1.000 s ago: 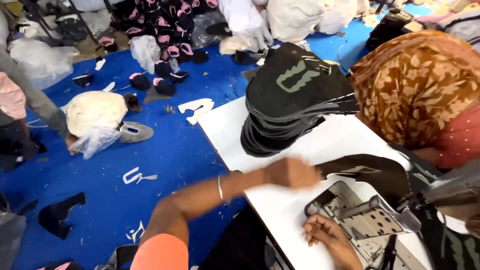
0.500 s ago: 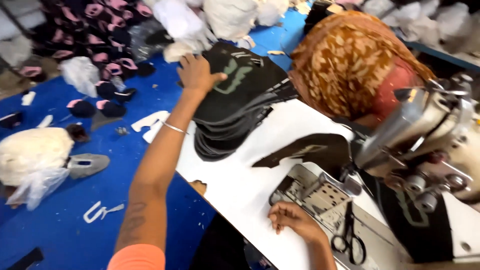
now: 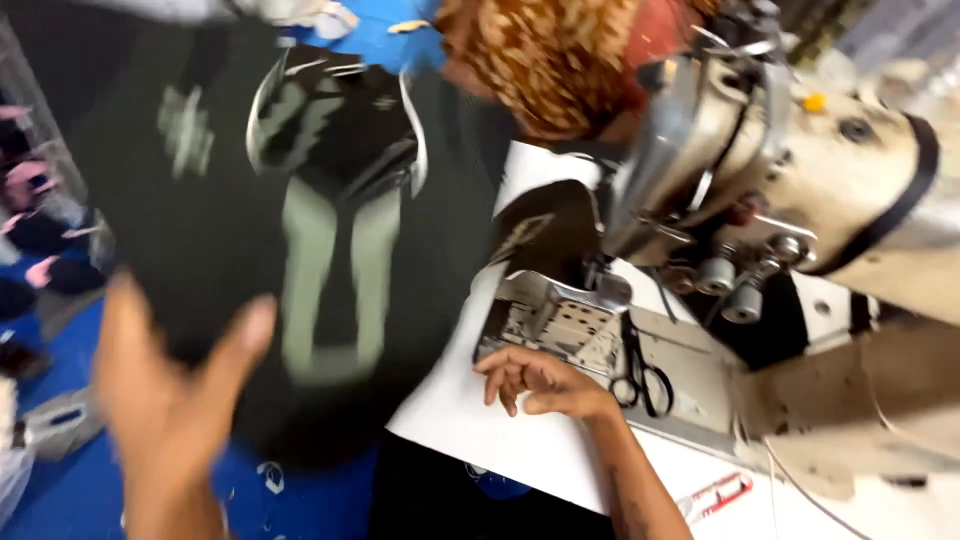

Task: The person stitches together shoe upper components using an industrial sewing machine.

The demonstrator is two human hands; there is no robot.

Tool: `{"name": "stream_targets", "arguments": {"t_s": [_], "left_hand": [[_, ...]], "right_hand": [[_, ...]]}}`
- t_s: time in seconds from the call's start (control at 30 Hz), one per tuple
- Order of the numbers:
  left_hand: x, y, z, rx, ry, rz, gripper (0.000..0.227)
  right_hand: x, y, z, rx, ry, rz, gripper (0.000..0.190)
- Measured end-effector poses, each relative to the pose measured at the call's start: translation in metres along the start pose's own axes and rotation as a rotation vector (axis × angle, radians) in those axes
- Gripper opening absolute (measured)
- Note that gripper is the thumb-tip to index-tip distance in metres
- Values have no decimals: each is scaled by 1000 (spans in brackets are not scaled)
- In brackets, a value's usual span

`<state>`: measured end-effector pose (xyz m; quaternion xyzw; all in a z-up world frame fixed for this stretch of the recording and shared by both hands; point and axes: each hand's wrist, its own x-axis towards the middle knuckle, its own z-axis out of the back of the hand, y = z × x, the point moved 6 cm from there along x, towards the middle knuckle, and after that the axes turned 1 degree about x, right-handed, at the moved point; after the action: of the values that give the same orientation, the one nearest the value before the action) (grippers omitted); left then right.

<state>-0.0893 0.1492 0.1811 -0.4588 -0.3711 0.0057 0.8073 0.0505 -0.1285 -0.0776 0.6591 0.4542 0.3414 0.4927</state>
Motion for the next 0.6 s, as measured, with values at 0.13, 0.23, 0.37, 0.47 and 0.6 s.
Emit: {"name": "stream_targets", "arguments": {"t_s": [0.13, 0.23, 0.37, 0.47, 0.6], "left_hand": [[-111, 81, -11, -32, 23, 377, 68], [-180, 122, -38, -128, 59, 568, 73], [-261, 188, -46, -401, 36, 566, 79], [-263, 201, -48, -390, 145, 548, 75], [-270, 217, -53, -354, 325, 532, 69]], "right_hand": [[-48, -88, 66, 102, -12, 273, 103], [-57, -60, 43, 204, -58, 299, 114], [-44, -29, 36, -9, -233, 194, 89], [-40, -21, 33, 61, -281, 161, 86], [-38, -16, 28, 138, -362, 170, 84]]}}
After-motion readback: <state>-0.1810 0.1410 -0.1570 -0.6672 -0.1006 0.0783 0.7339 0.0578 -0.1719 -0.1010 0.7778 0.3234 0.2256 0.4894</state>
